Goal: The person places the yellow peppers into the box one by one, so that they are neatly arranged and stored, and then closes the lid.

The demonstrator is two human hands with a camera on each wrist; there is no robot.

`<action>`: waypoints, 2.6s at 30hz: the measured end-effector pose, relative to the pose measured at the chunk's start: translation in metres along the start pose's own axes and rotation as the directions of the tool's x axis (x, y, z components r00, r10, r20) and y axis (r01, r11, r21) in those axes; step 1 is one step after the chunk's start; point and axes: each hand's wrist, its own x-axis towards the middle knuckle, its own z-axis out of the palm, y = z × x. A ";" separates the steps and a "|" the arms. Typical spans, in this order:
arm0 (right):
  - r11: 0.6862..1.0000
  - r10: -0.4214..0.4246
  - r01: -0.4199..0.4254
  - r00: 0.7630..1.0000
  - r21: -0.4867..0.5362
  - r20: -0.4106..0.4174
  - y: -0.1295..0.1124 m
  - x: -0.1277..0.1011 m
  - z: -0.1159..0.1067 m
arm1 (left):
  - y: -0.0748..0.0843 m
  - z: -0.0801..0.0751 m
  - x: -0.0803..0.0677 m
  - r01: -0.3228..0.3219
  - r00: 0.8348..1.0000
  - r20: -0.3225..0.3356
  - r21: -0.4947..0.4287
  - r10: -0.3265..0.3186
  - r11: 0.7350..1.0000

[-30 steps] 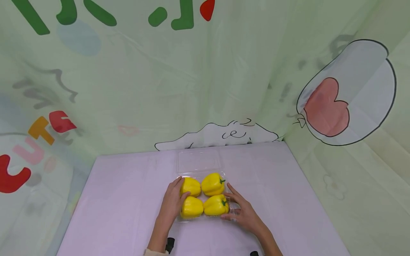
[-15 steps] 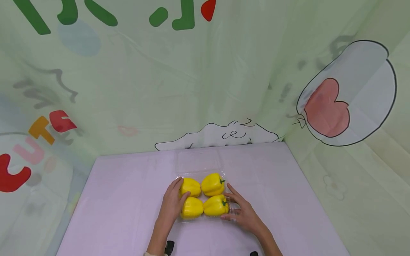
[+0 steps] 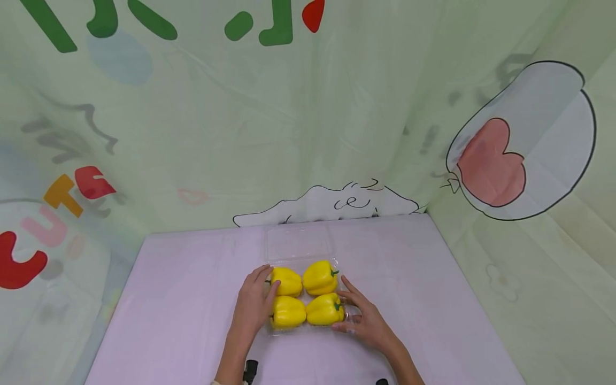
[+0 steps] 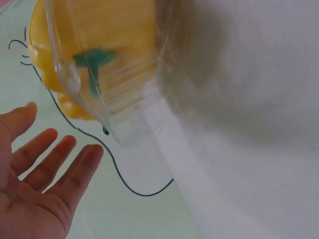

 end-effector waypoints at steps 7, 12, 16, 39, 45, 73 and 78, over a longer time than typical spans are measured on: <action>1.000 -0.005 0.005 1.000 -0.002 -0.001 -0.001 -0.001 -0.001 | -0.022 -0.002 0.019 0.158 0.983 -0.055 -0.252 -0.177 0.955; 1.000 0.000 -0.001 1.000 -0.003 -0.015 -0.001 0.000 -0.001 | -0.044 0.011 0.035 0.268 0.953 -0.028 -0.389 -0.302 0.881; 1.000 0.005 -0.005 1.000 -0.005 -0.022 -0.002 0.000 -0.001 | -0.054 0.021 0.048 0.365 0.919 0.032 -0.448 -0.393 0.816; 1.000 -0.011 0.011 1.000 -0.001 -0.011 0.000 -0.001 0.001 | -0.066 0.041 0.072 0.534 0.831 0.297 -0.662 -0.469 0.526; 1.000 -0.017 0.017 1.000 0.000 -0.008 -0.001 -0.001 0.001 | -0.067 0.041 0.070 0.522 0.838 0.299 -0.684 -0.456 0.509; 1.000 -0.002 0.002 1.000 0.004 -0.003 -0.002 -0.001 0.000 | -0.070 0.041 0.070 0.467 0.870 0.262 -0.712 -0.418 0.524; 1.000 -0.002 0.002 1.000 0.002 -0.010 -0.002 -0.001 0.001 | -0.071 0.038 0.071 0.474 0.866 0.271 -0.709 -0.420 0.521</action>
